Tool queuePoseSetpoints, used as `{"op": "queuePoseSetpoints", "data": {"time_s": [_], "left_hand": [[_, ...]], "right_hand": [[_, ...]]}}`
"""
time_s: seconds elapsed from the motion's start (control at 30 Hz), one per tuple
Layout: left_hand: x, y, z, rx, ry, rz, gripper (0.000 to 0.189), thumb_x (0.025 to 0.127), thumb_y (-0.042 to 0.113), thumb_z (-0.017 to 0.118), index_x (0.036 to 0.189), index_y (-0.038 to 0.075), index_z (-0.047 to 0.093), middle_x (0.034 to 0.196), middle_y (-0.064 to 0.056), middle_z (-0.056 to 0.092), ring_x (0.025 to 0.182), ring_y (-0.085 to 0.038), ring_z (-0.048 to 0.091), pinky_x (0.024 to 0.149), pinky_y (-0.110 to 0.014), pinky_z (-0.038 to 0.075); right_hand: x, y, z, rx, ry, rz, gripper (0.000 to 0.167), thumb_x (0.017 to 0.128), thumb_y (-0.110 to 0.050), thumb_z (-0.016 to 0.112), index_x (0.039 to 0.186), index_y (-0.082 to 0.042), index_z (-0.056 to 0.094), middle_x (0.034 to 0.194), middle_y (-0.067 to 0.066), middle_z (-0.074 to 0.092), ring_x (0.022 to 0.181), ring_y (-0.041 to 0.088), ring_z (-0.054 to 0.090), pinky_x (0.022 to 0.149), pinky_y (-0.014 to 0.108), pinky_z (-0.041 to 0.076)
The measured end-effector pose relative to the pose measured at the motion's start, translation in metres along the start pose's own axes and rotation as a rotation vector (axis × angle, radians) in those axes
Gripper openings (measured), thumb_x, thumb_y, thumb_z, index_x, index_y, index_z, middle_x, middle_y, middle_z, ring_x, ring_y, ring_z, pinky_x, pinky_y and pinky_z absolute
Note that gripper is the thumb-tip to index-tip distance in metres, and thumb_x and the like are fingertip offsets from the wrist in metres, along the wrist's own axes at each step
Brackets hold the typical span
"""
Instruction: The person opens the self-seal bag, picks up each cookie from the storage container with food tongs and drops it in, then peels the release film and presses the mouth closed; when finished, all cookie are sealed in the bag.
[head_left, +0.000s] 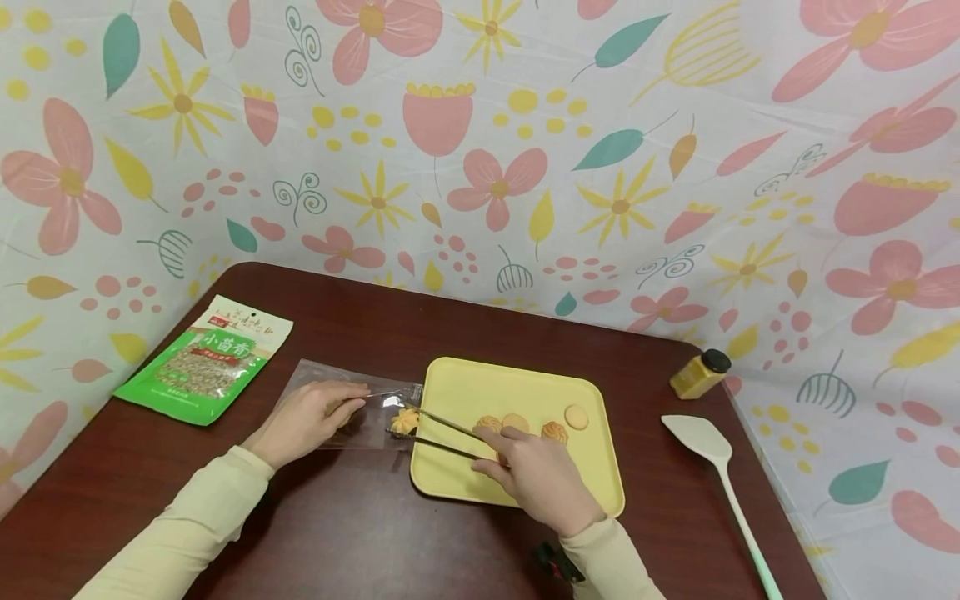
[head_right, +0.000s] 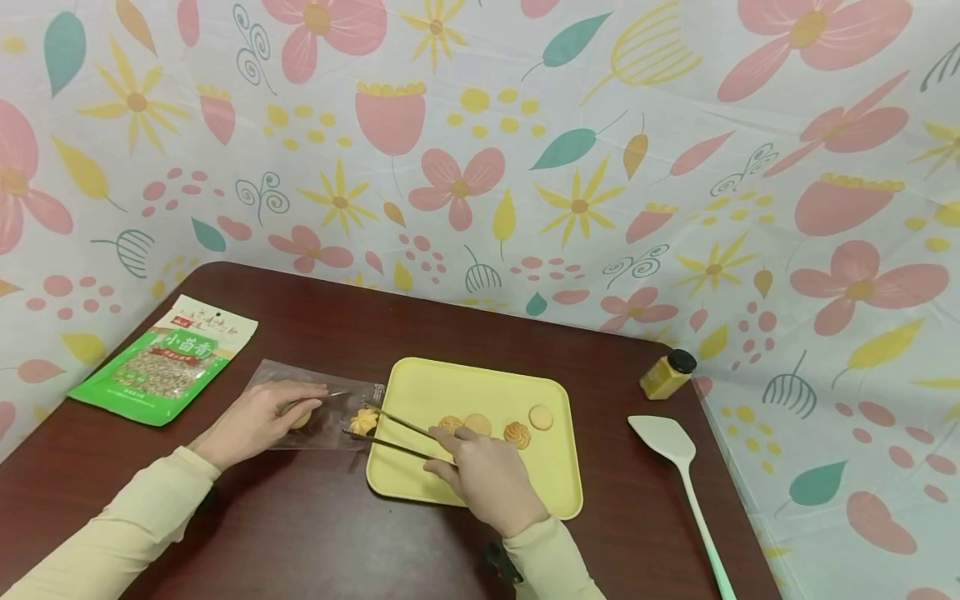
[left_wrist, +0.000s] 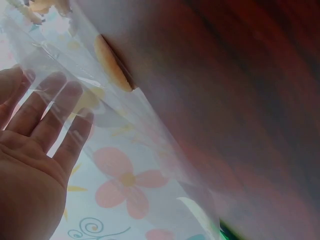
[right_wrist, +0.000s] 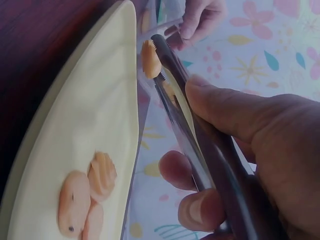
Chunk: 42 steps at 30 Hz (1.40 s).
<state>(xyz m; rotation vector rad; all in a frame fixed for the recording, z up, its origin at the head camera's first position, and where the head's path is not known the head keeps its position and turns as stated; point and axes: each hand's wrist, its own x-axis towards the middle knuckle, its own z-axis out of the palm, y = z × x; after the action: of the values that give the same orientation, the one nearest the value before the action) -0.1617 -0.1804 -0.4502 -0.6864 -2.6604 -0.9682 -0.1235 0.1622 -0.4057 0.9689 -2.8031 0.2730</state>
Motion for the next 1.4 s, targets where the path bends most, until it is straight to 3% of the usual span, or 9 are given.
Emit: {"op": "queuePoseSetpoints", "data": {"time_s": [0.43,1.0,1.4], "left_hand": [[-0.001,-0.001,0.001,0.025,0.013,0.027,0.024,0.091,0.015,0.070,0.115,0.010,0.073,0.111,-0.001,0.071,0.101,-0.019,0.066,0.085,-0.040,0.055],[0.000,0.001,-0.001,0.020,0.018,0.036,0.024,0.091,0.014,0.070,0.114,0.009,0.073,0.111,-0.001,0.071,0.102,-0.020,0.066,0.086,-0.041,0.054],[0.001,0.000,0.000,0.003,0.015,0.044,0.024,0.092,0.015,0.069,0.115,0.010,0.072,0.111,-0.001,0.071,0.103,-0.020,0.066,0.088,-0.041,0.054]], "right_hand": [[0.018,-0.009,0.007,-0.011,-0.035,-0.046,0.042,0.091,-0.046,0.064,0.125,-0.022,0.066,0.080,-0.009,0.057,0.058,0.001,0.049,0.043,0.020,0.038],[0.030,-0.015,0.012,-0.057,0.019,-0.112,0.041,0.089,-0.045,0.067,0.123,-0.022,0.068,0.068,-0.012,0.049,0.053,-0.001,0.048,0.049,0.023,0.044],[0.040,-0.020,0.017,-0.044,-0.010,-0.111,0.043,0.091,-0.047,0.064,0.126,-0.022,0.066,0.070,-0.010,0.051,0.052,0.000,0.050,0.041,0.019,0.036]]}}
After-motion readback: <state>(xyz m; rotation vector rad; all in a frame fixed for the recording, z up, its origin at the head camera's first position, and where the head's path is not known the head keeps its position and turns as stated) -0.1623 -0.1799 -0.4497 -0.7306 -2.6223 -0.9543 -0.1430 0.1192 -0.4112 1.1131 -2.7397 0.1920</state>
